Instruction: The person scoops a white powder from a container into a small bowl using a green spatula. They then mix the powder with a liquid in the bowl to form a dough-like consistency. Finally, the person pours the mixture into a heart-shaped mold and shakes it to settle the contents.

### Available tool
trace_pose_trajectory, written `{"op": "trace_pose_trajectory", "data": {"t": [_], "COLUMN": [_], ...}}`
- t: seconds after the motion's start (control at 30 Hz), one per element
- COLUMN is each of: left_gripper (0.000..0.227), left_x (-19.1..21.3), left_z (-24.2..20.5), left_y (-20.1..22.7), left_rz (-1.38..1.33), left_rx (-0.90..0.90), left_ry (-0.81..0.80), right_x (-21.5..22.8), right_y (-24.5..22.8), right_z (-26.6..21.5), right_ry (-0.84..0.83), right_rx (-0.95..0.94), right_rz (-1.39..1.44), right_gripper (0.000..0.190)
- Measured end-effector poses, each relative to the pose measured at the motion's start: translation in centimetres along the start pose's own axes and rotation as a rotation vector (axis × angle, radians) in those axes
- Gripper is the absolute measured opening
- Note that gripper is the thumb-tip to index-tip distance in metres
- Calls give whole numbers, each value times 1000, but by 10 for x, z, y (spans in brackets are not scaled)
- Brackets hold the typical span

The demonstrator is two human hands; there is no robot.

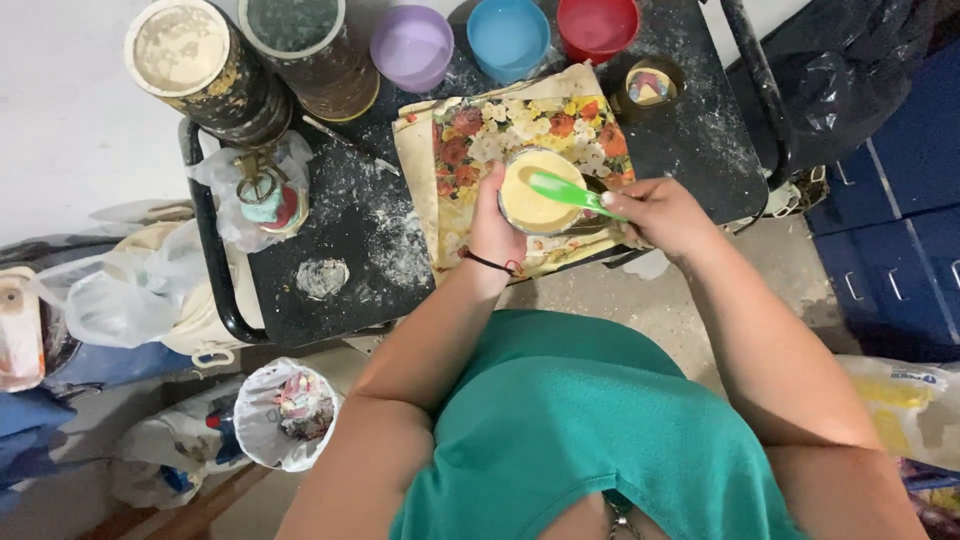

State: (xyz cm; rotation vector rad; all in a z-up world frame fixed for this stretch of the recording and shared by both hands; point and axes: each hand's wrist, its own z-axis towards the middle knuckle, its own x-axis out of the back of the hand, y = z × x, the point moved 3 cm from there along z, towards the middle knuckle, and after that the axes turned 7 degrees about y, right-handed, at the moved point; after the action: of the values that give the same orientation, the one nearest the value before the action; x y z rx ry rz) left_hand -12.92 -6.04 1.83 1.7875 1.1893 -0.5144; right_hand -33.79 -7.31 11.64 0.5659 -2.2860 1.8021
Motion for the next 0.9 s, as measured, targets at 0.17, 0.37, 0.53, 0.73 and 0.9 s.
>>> {"op": "trace_pose_trajectory", "data": {"t": [0.17,0.37,0.53,0.73,0.9], "left_gripper": [54,51,50,42,41], "left_x": [12,-9,-28,-44,-60], "left_z": [7,-4,12,37,45], "left_y": [10,28,35,39,40], "left_rz": [-4,31,201,352,579], "left_rx": [-30,-136,-357,-538,-619], "left_ry": [39,-85,-324,-375,-580], "right_x": [37,60,22,4,10], "right_y": [-5,-25,-53,-29,-13], "right_z": [-12,-17,5,48,45], "right_ry": [-45,63,190,373,261], "right_rx": [-45,143,885,1198,952], "right_rz": [-101,-207,-708,-910,-820], "right_gripper": [28,16,20,35,20]}}
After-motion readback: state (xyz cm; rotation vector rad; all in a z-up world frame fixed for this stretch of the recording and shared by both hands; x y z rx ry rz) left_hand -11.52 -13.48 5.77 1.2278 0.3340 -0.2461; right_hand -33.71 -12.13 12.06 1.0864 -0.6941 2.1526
